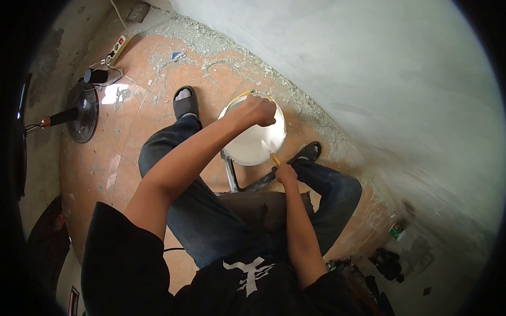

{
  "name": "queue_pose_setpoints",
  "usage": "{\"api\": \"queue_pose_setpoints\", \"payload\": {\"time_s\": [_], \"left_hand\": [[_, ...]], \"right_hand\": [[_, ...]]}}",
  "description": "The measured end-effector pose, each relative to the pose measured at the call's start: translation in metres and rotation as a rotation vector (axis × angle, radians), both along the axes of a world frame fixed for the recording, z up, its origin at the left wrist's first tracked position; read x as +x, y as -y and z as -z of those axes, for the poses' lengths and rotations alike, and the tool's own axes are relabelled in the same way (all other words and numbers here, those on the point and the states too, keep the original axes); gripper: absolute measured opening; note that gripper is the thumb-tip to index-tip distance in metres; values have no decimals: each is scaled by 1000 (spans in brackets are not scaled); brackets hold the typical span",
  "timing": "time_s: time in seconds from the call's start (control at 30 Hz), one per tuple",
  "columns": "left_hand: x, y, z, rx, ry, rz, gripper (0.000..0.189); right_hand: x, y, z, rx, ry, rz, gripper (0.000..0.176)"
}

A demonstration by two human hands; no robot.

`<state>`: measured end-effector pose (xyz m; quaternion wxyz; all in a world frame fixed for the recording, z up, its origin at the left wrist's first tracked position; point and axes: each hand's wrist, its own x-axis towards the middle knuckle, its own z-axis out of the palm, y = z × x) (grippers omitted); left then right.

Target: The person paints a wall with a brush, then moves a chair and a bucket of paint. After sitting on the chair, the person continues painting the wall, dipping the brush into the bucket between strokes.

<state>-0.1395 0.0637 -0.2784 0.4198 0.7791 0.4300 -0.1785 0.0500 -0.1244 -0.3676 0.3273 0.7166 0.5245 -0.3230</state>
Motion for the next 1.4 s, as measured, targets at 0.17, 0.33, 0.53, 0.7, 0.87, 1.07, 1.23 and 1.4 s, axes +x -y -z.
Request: {"api": "queue_pose_setpoints", "payload": {"time_s": [0.17, 0.33, 0.53, 0.7, 0.87, 1.07, 1.23, 1.4], "left_hand": [[-5, 5, 4, 67, 70, -37, 37], [-7, 6, 3, 93, 49, -31, 35], [-3, 3, 2, 11, -1, -29, 37], [-4, 4, -3, -7, 7, -2, 37], [-9, 5, -8, 21, 18, 4, 37], [-9, 6, -5, 58, 21, 2, 35], [-6, 6, -9, 20, 4, 7, 34], [-6, 7, -6, 39, 24, -13, 34]], "right_hand": [[-4, -4, 22, 12, -103, 78, 35], [-20, 2, 46, -109, -180, -10, 33], [-60, 2, 31, -187, -392, -39, 32], [-59, 9, 51, -509, -434, 273, 35], [-57, 6, 48, -474, -224, 63, 30], [-35, -11, 32, -463, -101, -102, 18], [-54, 13, 56, -341, -399, -518, 18], [-38, 13, 54, -264, -309, -385, 20]]}}
